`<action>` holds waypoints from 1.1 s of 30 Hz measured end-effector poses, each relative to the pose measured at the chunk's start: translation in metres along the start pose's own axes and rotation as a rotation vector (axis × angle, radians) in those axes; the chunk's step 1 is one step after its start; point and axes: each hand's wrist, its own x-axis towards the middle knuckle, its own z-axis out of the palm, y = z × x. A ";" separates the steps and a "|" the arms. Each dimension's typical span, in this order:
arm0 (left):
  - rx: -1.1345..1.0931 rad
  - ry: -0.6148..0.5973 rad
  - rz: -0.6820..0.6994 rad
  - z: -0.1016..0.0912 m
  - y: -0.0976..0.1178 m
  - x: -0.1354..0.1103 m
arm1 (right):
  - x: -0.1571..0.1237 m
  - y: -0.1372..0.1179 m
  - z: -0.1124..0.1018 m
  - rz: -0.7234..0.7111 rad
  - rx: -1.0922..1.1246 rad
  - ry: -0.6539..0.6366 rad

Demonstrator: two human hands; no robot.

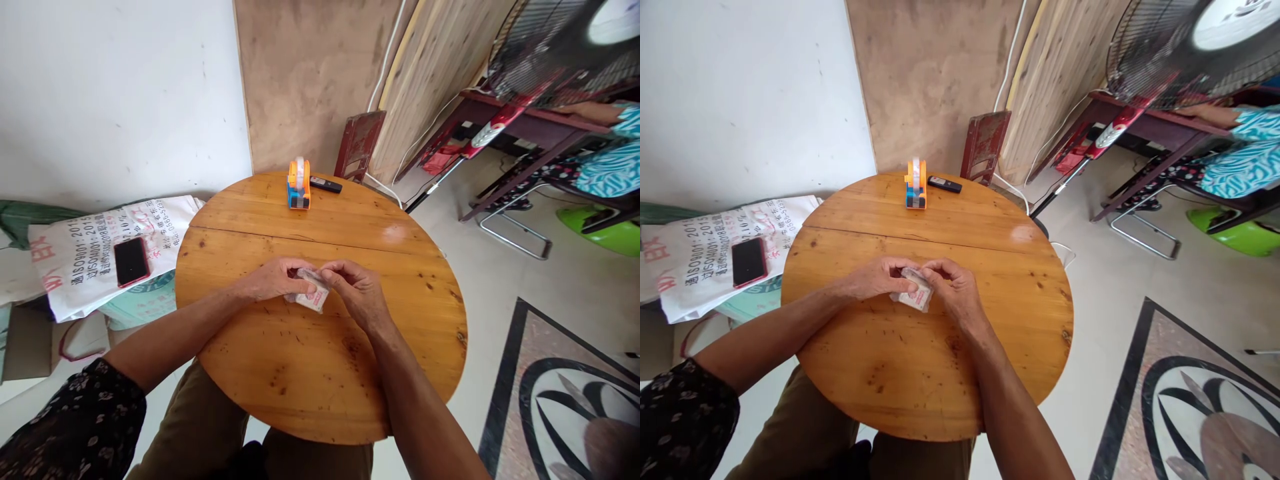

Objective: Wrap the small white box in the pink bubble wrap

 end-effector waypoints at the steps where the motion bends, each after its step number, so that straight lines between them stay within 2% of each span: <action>1: -0.006 0.014 0.005 -0.001 -0.001 0.001 | 0.000 0.001 0.000 -0.023 -0.041 -0.006; 6: -0.023 0.065 0.037 -0.003 -0.005 0.003 | -0.003 0.002 0.006 -0.192 -0.276 0.021; 11: -0.011 0.133 -0.066 -0.006 0.002 0.002 | -0.005 0.003 0.010 -0.286 -0.434 0.013; 18: 0.004 0.165 -0.076 -0.008 0.005 0.004 | -0.004 0.010 0.009 -0.365 -0.554 0.056; 22: 0.030 0.182 -0.090 -0.007 0.004 0.006 | -0.004 0.014 0.010 -0.396 -0.552 0.091; 27: 0.095 0.196 -0.057 -0.010 0.001 0.006 | -0.004 0.016 0.012 -0.516 -0.570 0.125; 33: 0.147 0.183 -0.045 -0.017 -0.007 0.008 | -0.001 0.013 0.005 -0.640 -0.677 0.013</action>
